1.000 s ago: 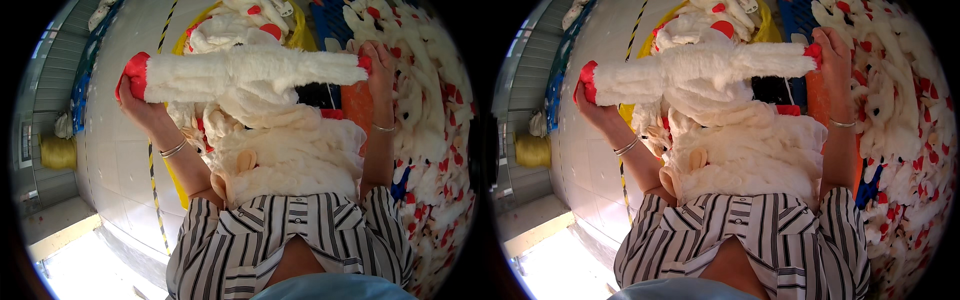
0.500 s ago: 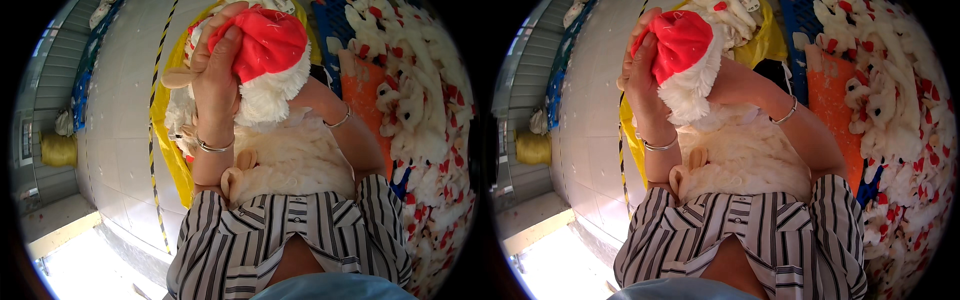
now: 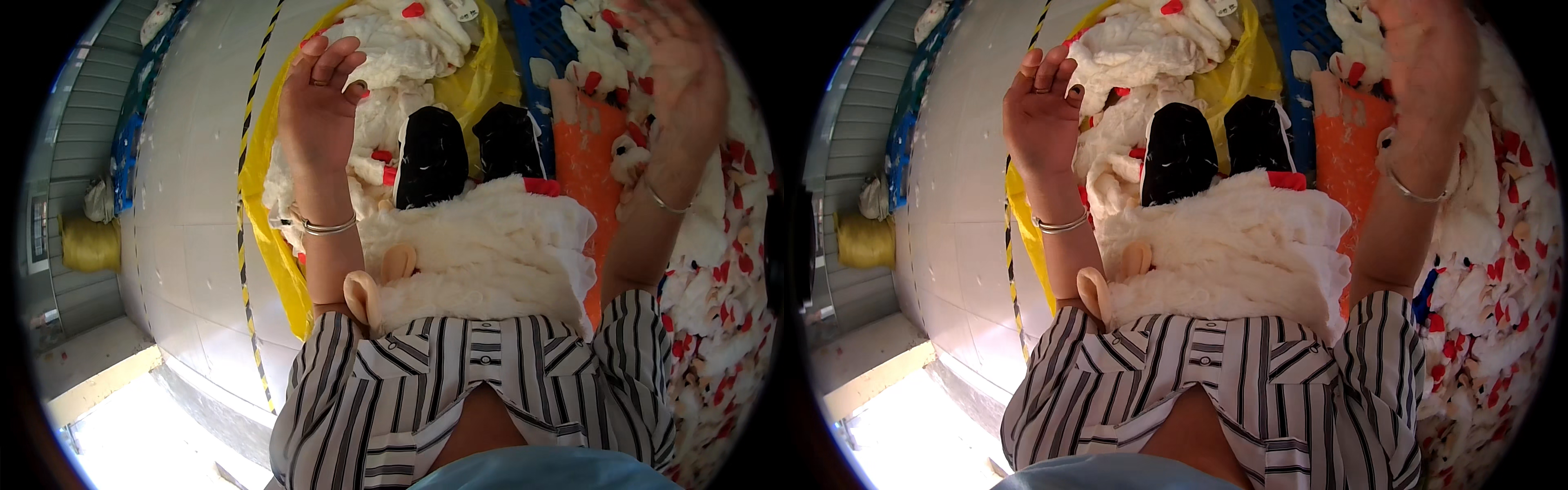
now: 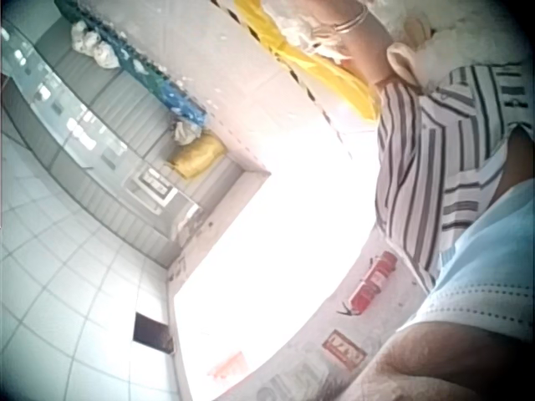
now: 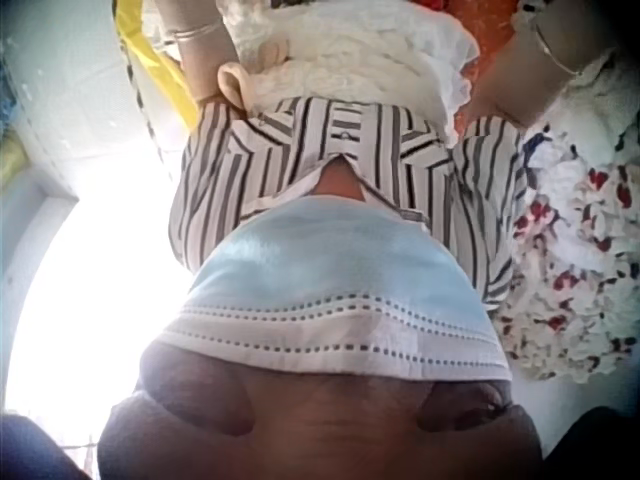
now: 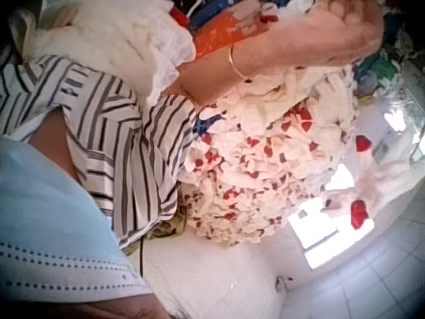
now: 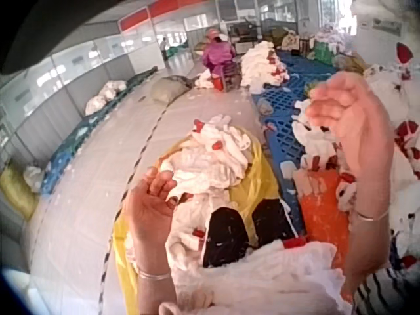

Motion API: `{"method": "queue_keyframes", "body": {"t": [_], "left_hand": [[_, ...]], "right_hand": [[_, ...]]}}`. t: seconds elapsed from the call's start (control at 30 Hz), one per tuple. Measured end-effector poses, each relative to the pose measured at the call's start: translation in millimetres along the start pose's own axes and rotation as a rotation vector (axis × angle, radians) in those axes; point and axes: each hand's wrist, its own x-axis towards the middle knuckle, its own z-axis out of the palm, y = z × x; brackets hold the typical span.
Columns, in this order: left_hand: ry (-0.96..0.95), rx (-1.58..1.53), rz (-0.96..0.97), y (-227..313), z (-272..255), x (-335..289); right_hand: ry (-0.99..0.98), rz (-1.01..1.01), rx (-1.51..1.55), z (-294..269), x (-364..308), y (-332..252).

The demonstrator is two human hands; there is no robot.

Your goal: The person assembles white stuffed animal toys by hand, inserting red fabric pieces into the head openings and adjusting the ears and facial features. The person handles the toys one at a time, manipulating the fabric and stuffing to shape the head and secure the red components.

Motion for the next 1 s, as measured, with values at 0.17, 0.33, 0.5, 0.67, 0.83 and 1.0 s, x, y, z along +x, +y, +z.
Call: {"method": "queue_keyframes", "body": {"t": [0.17, 0.33, 0.5, 0.67, 0.83, 1.0], "left_hand": [[0.025, 0.015, -0.059, -12.7, 8.9, 3.0], [0.03, 0.024, -0.081, -9.2, -8.6, -5.9], [0.012, 0.098, -0.172, -18.3, -12.6, -9.7], [-0.122, 0.26, -0.321, -29.1, -11.6, -19.1], [-0.084, 0.56, -0.519, -42.0, -15.8, -24.8], [-0.124, 0.399, -0.572, -80.6, -27.4, -38.2]], "right_hand": [[-1.66, 0.579, -0.319, 166.3, -124.5, -6.1], [-1.568, 0.502, -0.432, 141.6, -155.3, -1.5], [-1.503, 0.462, -0.576, 107.5, -159.7, 8.4], [-0.91, 0.304, -0.66, 70.3, -116.8, 17.2], [-0.504, 0.491, -0.823, 29.7, -104.0, 38.1], [-0.844, 0.751, -0.739, 35.8, -126.5, 47.3]]}}
